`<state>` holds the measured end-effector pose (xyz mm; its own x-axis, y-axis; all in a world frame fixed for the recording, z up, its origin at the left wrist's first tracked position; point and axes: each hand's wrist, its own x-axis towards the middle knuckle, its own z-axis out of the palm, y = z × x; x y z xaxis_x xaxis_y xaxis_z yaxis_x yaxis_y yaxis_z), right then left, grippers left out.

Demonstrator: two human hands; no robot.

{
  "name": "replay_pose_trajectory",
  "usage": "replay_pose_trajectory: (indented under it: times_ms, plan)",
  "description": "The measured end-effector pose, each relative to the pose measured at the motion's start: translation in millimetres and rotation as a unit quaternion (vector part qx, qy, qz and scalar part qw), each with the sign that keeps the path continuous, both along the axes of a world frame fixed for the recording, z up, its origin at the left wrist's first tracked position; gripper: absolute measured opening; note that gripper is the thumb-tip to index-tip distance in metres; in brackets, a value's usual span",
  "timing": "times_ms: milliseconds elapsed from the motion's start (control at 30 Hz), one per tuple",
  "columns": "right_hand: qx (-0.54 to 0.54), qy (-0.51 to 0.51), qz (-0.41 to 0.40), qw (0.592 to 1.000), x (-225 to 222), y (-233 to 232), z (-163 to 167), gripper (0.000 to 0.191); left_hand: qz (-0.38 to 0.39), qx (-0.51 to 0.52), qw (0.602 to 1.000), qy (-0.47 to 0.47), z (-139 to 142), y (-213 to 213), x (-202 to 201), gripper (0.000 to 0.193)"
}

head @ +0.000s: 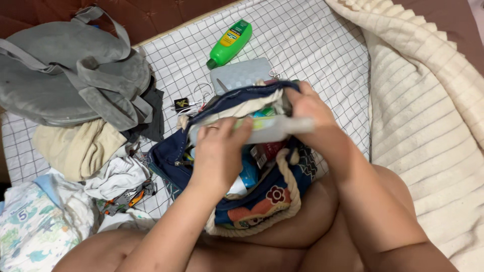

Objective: The person sits on a bed with a patterned handbag on their lap and removes its contents one at a time, placing toiletry bottles, wipes, cables, a pouch and other personal items onto the bed beside them, arranging the items in a group on the sheet.

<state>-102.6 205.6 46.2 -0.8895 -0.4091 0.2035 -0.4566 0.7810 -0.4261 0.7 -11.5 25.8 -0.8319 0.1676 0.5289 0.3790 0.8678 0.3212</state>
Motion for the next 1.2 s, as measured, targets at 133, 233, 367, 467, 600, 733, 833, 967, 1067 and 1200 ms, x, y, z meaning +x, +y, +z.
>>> replay_pose_trajectory:
  times_ms: [133,233,367,467,600,733,833,967,1067,1200]
  plan:
    - [-0.100,0.002,0.090,0.991,19.4,9.9,41.9,0.056,0.084,-0.071,0.993,-0.032,-1.6,-8.4,-1.2,0.053]
    - [-0.099,-0.001,0.128,0.987,41.6,9.1,68.1,0.054,0.183,-0.163,0.962,-0.121,-17.9,-11.7,-6.1,0.053]
    - [-0.026,-0.098,0.191,0.976,77.0,-2.6,70.9,0.064,0.141,-0.095,0.983,-0.074,-35.9,-24.1,-12.9,0.054]
    - [-0.033,-0.153,0.336,0.929,71.9,6.9,62.6,0.056,0.062,-0.060,0.992,-0.096,-30.6,-40.2,-13.0,0.059]
    - [-0.219,-0.290,0.422,0.830,14.3,49.2,33.7,0.023,0.101,-0.013,0.978,-0.181,-2.2,-55.3,-5.8,0.046]
    - [-0.455,-0.298,0.060,0.837,-74.7,56.6,-50.6,0.012,0.210,0.075,0.958,-0.179,20.2,-81.3,3.9,0.029]
    - [-0.346,-0.153,-0.083,0.922,-115.7,42.0,-126.0,0.014,0.271,0.054,0.958,-0.081,11.3,-109.5,1.7,0.036]
    - [-0.140,-0.113,-0.174,0.968,-128.3,26.0,-176.5,0.052,0.316,0.051,0.924,-0.209,-16.8,-143.9,-20.2,0.077]
    - [-0.124,-0.090,-0.183,0.971,-120.6,14.6,-168.8,0.053,0.298,0.081,0.917,-0.252,-26.0,-150.3,-23.7,0.064]
    - [-0.255,-0.153,-0.154,0.942,-99.3,14.5,-102.0,0.047,0.315,0.092,0.930,-0.165,-8.6,-136.7,-9.2,0.033]
